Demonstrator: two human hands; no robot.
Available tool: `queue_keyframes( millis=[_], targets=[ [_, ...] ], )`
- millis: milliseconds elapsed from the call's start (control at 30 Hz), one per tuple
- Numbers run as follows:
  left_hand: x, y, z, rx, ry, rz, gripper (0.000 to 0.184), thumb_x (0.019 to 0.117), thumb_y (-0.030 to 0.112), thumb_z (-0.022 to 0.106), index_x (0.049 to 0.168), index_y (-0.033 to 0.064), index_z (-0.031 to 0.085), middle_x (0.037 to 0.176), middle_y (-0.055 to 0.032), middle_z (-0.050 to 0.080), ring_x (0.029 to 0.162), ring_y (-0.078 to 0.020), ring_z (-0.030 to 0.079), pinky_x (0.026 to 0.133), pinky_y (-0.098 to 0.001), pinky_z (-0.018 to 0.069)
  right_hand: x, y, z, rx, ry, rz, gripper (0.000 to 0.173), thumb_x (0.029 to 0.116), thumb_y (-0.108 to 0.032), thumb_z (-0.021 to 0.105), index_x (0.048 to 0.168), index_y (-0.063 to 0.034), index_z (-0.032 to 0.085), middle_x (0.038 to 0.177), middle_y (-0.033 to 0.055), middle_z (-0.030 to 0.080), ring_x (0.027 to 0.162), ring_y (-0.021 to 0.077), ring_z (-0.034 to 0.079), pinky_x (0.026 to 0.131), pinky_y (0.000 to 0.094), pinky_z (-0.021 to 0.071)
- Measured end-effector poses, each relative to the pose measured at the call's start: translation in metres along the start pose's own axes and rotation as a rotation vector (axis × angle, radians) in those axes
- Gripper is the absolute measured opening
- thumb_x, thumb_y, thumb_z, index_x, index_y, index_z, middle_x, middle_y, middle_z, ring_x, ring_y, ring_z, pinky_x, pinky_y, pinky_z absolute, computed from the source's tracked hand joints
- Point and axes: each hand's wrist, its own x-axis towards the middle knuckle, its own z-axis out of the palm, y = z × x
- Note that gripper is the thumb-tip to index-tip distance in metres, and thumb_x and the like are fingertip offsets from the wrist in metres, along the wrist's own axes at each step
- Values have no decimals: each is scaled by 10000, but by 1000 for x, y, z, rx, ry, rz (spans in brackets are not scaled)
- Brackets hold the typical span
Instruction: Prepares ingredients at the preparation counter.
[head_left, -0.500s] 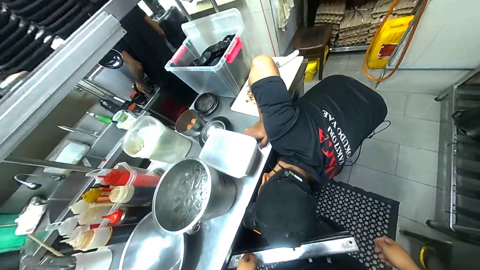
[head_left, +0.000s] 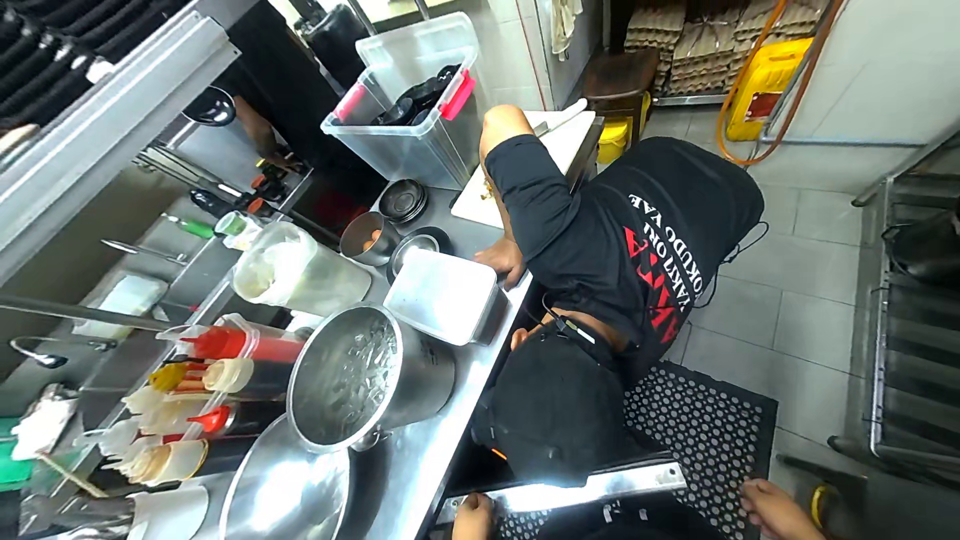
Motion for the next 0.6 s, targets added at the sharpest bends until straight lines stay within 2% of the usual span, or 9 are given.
queue_keyframes(
  millis=[67,167,267,400,500,600],
  targets=[
    [0,0,2,11,22,6,268,1017,245,553,1033,15,689,903,-164,691,817,-290,667,746,-519,540,2,-4,-2,-17,-3,-17,332,1095,-285,455,1298,-50,574,989,131,696,743,209,665,661,406,552],
    [-3,6,4,51,37,21,283,1021,241,557,1091,0,688,995,-208,701,935,-345,683,845,-576,537,5,-10,-7,-45,0,-61,344,1093,-270,451,1299,-29,584,1006,162,699,789,257,683,696,456,564],
    [-2,2,8,111,53,56,253,995,250,589,1066,24,681,968,-182,698,918,-328,684,834,-569,541,9,-11,-13,-53,-3,-88,359,1097,-285,449,1294,-20,592,1025,177,706,827,282,693,727,485,567],
    [-6,3,14,111,96,87,205,968,199,614,1030,11,666,955,-190,687,919,-337,675,829,-575,533,11,-10,-19,-30,-1,-96,371,1088,-284,464,1318,-18,581,1079,207,693,868,307,691,757,501,565],
    [-7,5,14,109,97,71,218,960,202,626,1048,7,667,992,-204,695,954,-354,679,850,-587,533,18,-6,-20,-66,10,-117,348,1083,-280,476,1284,-23,595,1005,181,692,794,272,672,710,464,554],
    [-10,7,13,96,77,77,243,930,218,679,1046,5,662,985,-200,696,950,-346,682,857,-582,535,18,-2,-19,-100,16,-133,325,1082,-266,472,1250,-26,615,972,175,689,777,275,666,694,470,549]
  ],
)
